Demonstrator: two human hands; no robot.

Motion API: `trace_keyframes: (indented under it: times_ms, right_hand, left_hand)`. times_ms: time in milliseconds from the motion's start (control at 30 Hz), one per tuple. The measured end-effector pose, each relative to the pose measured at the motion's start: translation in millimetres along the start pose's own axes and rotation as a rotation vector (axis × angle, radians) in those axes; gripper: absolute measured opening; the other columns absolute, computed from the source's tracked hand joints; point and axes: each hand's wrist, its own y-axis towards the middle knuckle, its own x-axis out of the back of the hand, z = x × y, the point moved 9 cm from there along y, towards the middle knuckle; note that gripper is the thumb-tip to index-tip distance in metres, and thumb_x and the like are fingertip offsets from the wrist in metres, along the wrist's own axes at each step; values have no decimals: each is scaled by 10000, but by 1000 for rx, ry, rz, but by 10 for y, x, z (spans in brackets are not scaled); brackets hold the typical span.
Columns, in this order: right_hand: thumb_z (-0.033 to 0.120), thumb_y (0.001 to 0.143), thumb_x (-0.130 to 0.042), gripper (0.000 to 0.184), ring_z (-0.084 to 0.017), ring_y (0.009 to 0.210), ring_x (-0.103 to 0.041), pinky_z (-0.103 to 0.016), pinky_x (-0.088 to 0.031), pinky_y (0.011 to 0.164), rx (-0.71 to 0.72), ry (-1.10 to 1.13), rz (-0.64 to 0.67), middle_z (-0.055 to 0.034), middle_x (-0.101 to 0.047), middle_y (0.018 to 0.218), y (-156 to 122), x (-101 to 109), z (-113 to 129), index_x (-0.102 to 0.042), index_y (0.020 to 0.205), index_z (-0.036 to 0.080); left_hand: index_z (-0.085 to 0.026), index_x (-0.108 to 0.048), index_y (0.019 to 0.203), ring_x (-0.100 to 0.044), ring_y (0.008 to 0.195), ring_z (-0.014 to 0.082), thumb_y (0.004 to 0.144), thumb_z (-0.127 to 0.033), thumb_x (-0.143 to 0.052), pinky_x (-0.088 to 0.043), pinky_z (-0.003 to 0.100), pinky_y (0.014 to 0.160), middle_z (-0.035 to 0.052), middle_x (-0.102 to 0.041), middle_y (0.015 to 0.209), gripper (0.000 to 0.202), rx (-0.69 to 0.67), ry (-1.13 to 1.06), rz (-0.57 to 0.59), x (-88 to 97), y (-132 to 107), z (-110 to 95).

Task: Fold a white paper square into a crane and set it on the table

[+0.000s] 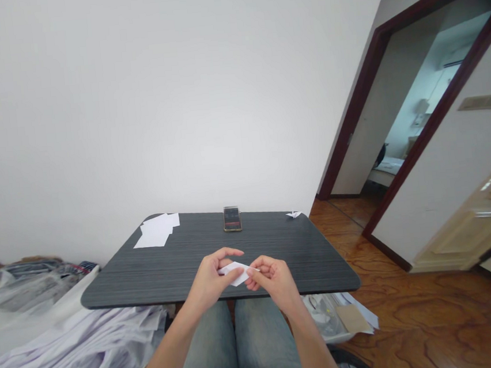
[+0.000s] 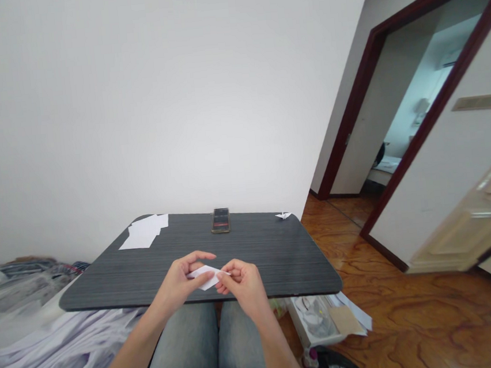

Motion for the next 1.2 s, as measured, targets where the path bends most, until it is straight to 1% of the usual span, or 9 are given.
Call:
trace_keyframes:
  times_ms: [167, 300, 500, 700, 833, 900, 967, 1067, 1200]
  right_hand:
    - [340, 677, -646, 222, -110, 468, -593, -204, -476, 470, -8, -8, 34, -29, -652, 547, 1, 3, -6, -600, 667, 123]
    - [338, 669, -650, 223, -114, 458, -589, -214, -474, 463, -12, -24, 15, -34, -653, 543, 2, 55, -29, -606, 652, 120]
    - [336, 693, -630, 223, -105, 459, -584, -209, -472, 471, -13, -26, 37, -32, -653, 547, -3, 49, -64, -606, 658, 117]
    - [402, 698, -610, 300, -133, 528, -622, -235, -487, 512, -57, 34, 131, -62, -676, 617, 16, 1, -116, -619, 763, 109]
    - [425, 750, -545, 331, -143, 577, -635, -244, -497, 534, -36, 30, 155, -78, -680, 669, 0, -1, -60, -619, 824, 111]
    - [413, 771, -523, 319, -143, 608, -635, -241, -499, 541, -11, 26, 150, -77, -679, 691, -12, -3, -22, -616, 846, 118]
    - [375, 757, -557, 271, -142, 628, -633, -234, -496, 548, 9, 6, 129, -67, -676, 696, -18, -3, 2, -615, 844, 126]
    - [321, 699, -635, 222, -143, 608, -630, -232, -491, 542, 13, -28, 104, -51, -673, 667, -18, -16, -3, -614, 808, 129]
    - [324, 701, -630, 218, -134, 561, -621, -236, -492, 531, 5, -8, 102, -50, -673, 640, -11, -36, -17, -625, 780, 121]
  left_hand:
    - [-98, -510, 1064, -498, 522, 107, 715, -277, -578, -349, 205, 521, 2, -586, 590, 398, 22, -23, 100, -59, -23, -24]
    - [-87, -454, 1129, -462, 521, 95, 737, -281, -559, -321, 196, 516, -19, -540, 569, 449, -3, -52, 163, -80, -41, -58]
    - [-94, -432, 1150, -450, 513, 87, 741, -291, -561, -312, 192, 513, -30, -527, 561, 472, -6, -72, 152, -34, -59, -38]
    - [-103, -407, 1170, -481, 527, 95, 743, -290, -563, -333, 197, 524, -20, -552, 584, 491, 12, -87, 151, 11, -56, 18]
    - [-106, -405, 1174, -514, 562, 111, 745, -292, -562, -356, 209, 544, 2, -582, 625, 493, 15, -90, 133, 40, -49, 44]
    - [-106, -403, 1175, -522, 571, 116, 741, -298, -567, -361, 212, 548, 10, -592, 638, 501, 17, -93, 128, 43, -47, 43]
    - [-105, -404, 1172, -520, 561, 113, 738, -305, -571, -356, 207, 539, 8, -592, 632, 506, 21, -94, 128, 39, -46, 36]
    - [-105, -412, 1167, -508, 541, 106, 734, -314, -573, -345, 198, 524, -5, -578, 604, 506, 18, -96, 131, 28, -45, 15]
    - [-103, -414, 1168, -488, 528, 98, 735, -311, -572, -334, 195, 522, -23, -546, 575, 506, 6, -105, 134, 23, -48, 2]
